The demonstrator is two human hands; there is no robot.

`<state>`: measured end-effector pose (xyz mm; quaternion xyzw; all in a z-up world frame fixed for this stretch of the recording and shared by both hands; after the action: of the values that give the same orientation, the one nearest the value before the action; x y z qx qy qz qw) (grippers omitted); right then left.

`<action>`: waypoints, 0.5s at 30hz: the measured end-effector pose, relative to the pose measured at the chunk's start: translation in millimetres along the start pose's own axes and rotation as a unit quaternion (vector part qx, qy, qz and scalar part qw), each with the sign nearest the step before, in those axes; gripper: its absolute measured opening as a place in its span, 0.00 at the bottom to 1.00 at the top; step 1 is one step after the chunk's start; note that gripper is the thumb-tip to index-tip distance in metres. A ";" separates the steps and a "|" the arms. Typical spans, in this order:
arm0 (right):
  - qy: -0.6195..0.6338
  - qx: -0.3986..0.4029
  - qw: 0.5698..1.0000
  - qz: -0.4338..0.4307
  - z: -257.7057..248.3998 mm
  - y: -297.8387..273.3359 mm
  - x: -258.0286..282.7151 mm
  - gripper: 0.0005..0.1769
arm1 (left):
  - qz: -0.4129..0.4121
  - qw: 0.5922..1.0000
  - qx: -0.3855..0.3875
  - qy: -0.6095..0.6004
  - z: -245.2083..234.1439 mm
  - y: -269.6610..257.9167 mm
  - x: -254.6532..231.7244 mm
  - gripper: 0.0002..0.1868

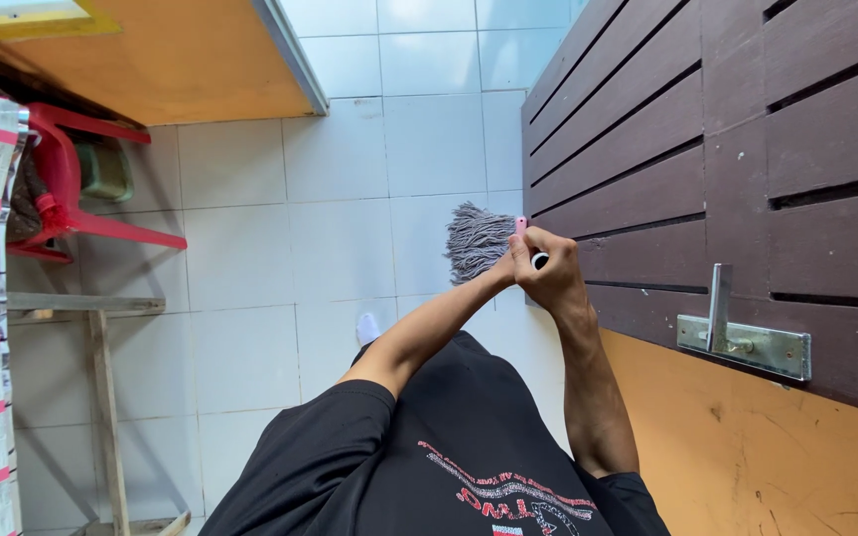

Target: Mopping a tiled floor in a room using a standard mop.

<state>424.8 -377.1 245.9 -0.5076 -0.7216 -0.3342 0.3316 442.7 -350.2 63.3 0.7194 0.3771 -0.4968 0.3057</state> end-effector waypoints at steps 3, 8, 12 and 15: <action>0.000 -0.006 1.000 0.003 -4.7 -4.0 -8.1 0.12 | 0.006 1.000 0.011 0.027 11.5 12.1 6.1 0.13; 0.029 0.011 0.999 -0.044 -2.9 -7.9 1.7 0.10 | 0.006 0.997 0.014 0.079 14.6 27.7 20.4 0.13; 0.092 0.010 0.995 -0.036 -4.1 -10.9 -12.0 0.15 | 0.000 0.993 0.025 0.117 25.4 29.7 58.1 0.14; 0.097 0.008 0.995 -0.018 -5.9 -9.9 -18.3 0.19 | -0.043 0.996 0.062 0.044 -11.8 20.3 21.2 0.12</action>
<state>421.1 -393.9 232.7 -0.4567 -0.6979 -0.3823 0.3979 470.3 -346.3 48.4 0.7415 0.3894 -0.4996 0.2214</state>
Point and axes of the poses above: each hand's wrist, its own y-axis towards the middle knuckle, its own z-axis out of the palm, x = y × z, the point moved 8 cm from there along y, towards the middle knuckle, and after that the axes turned 3 degrees about -z, right-handed, at the moved point
